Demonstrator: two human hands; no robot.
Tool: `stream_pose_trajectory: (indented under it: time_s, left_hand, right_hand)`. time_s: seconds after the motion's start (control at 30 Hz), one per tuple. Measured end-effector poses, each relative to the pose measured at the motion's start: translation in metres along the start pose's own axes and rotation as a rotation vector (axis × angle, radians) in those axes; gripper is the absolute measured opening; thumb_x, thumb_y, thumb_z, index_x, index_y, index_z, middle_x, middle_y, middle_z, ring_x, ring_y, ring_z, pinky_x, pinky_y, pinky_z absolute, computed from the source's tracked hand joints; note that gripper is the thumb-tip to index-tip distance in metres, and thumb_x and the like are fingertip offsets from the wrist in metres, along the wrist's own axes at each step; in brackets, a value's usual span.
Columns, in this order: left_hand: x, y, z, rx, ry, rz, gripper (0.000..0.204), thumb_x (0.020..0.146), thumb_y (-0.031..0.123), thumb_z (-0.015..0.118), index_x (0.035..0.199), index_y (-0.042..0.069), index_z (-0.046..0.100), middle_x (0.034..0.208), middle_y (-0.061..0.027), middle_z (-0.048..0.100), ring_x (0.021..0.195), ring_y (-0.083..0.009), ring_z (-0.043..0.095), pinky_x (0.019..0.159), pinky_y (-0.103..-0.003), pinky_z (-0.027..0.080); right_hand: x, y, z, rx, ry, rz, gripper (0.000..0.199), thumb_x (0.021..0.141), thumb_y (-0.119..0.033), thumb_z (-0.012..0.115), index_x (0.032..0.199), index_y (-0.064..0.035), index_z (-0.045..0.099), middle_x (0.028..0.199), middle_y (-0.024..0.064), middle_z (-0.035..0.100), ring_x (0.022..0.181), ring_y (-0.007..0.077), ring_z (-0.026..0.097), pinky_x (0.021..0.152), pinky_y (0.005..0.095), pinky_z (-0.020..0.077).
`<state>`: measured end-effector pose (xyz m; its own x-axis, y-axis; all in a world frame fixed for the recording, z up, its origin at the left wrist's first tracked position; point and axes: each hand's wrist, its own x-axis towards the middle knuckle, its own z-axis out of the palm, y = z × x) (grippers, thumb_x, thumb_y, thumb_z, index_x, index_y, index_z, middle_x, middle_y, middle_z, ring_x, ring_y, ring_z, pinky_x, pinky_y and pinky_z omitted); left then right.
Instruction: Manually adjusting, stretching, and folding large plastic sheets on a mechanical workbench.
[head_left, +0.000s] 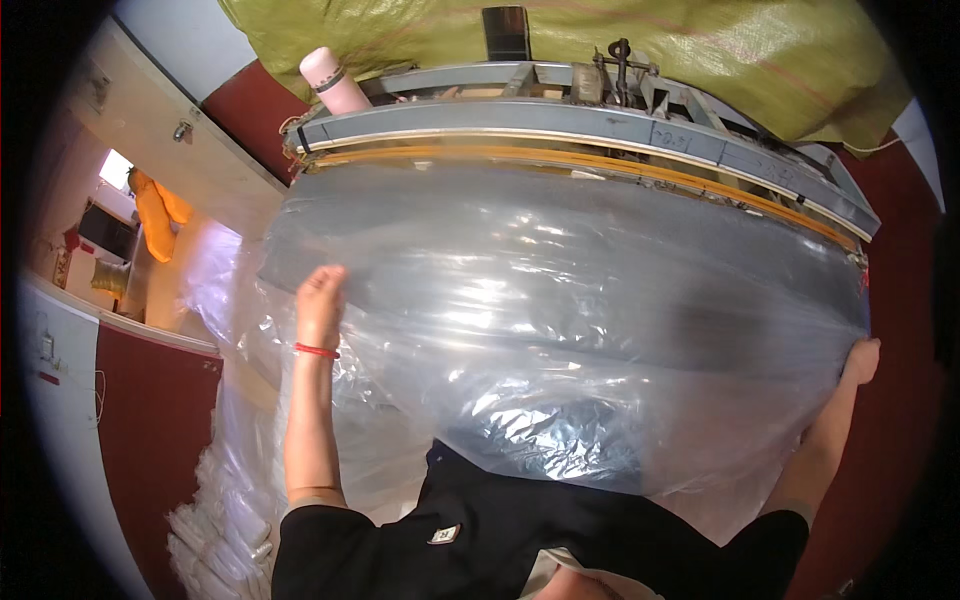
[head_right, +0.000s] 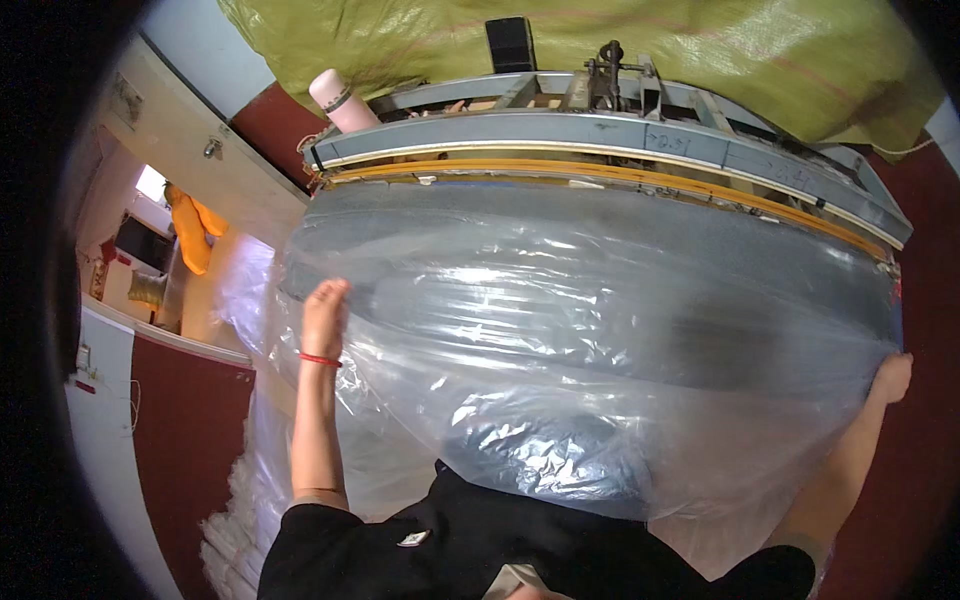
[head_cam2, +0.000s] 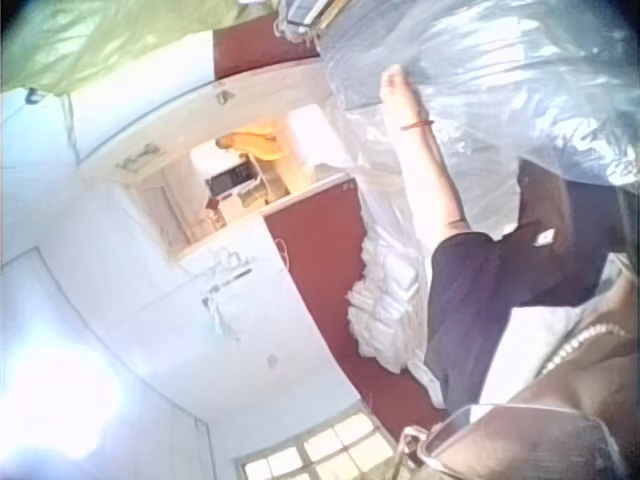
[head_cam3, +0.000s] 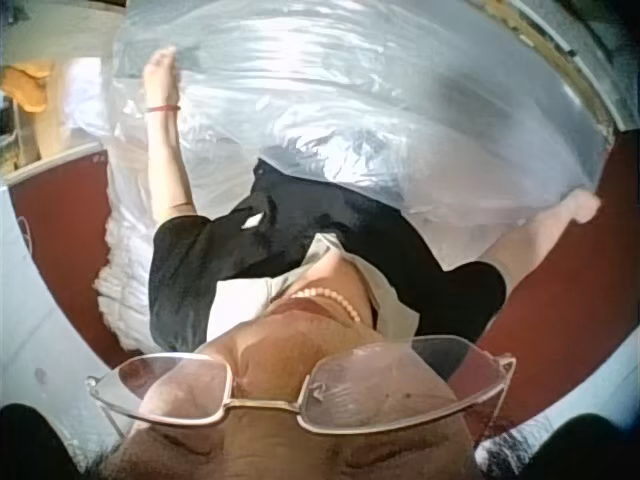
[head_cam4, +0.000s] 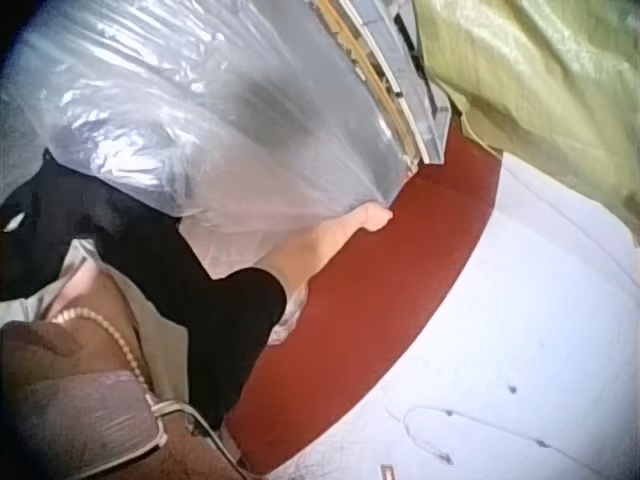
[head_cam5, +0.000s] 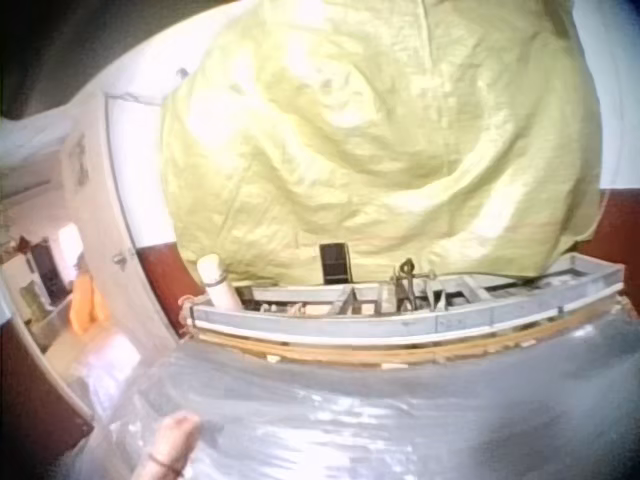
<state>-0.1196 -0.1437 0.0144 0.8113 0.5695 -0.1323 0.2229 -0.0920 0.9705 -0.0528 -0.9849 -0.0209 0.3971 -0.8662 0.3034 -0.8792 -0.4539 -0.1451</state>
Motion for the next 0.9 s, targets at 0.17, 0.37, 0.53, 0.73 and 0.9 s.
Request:
stream_pose_trajectory:
  time_s: [0.17,0.37,0.53,0.73,0.9]
  left_hand:
    - [0.014,-0.021,0.016,0.889,0.194,0.411,0.011,0.077,0.012,0.055,0.084,0.004,0.057,0.073,-0.0073,0.059,0.066,-0.027,0.057,0.061,-0.035,0.045]
    - [0.022,0.022,0.08,0.978,-0.241,1.066,0.048,0.077,0.02,0.058,0.119,0.003,0.043,0.127,-0.0141,0.039,0.119,-0.0323,0.034,0.098,-0.039,0.029]
    - [0.042,0.001,0.084,1.025,-0.259,0.978,0.049,0.078,0.029,0.056,0.118,0.001,0.045,0.126,-0.0149,0.041,0.115,-0.034,0.037,0.095,-0.039,0.032]
    - [0.068,0.008,0.094,0.896,-0.159,0.853,0.03,0.074,0.022,0.057,0.096,0.002,0.057,0.102,-0.0171,0.055,0.095,-0.0322,0.048,0.079,-0.04,0.04]
    - [0.101,0.01,0.107,0.864,0.111,0.489,0.026,0.069,0.018,0.065,0.086,-0.001,0.058,0.09,-0.0152,0.058,0.088,-0.0298,0.052,0.073,-0.035,0.044]
  right_hand:
    - [0.007,0.01,-0.001,0.007,-0.012,0.011,0.034,0.083,-0.031,0.038,0.105,-0.0088,0.051,0.105,0.0158,0.056,0.095,0.0348,0.054,0.076,0.0458,0.0435]
    - [0.011,0.012,0.011,-0.015,-0.014,0.019,0.036,0.084,-0.033,0.038,0.107,-0.0093,0.05,0.107,0.0154,0.055,0.096,0.035,0.053,0.076,0.046,0.0433]
    - [0.02,0.021,0.016,0.027,-0.003,0.003,0.038,0.083,-0.036,0.038,0.104,-0.0091,0.054,0.105,0.0162,0.056,0.094,0.0351,0.054,0.075,0.0453,0.0432]
    - [0.074,0.078,0.06,0.61,0.052,-0.034,0.04,0.079,-0.04,0.052,0.095,-0.0049,0.061,0.093,0.0119,0.062,0.083,0.0265,0.057,0.074,0.0364,0.044]
    - [0.093,0.121,0.056,1.292,0.028,0.007,0.032,0.077,-0.032,0.06,0.091,-0.0031,0.063,0.088,0.0059,0.062,0.081,0.015,0.055,0.074,0.0281,0.044]
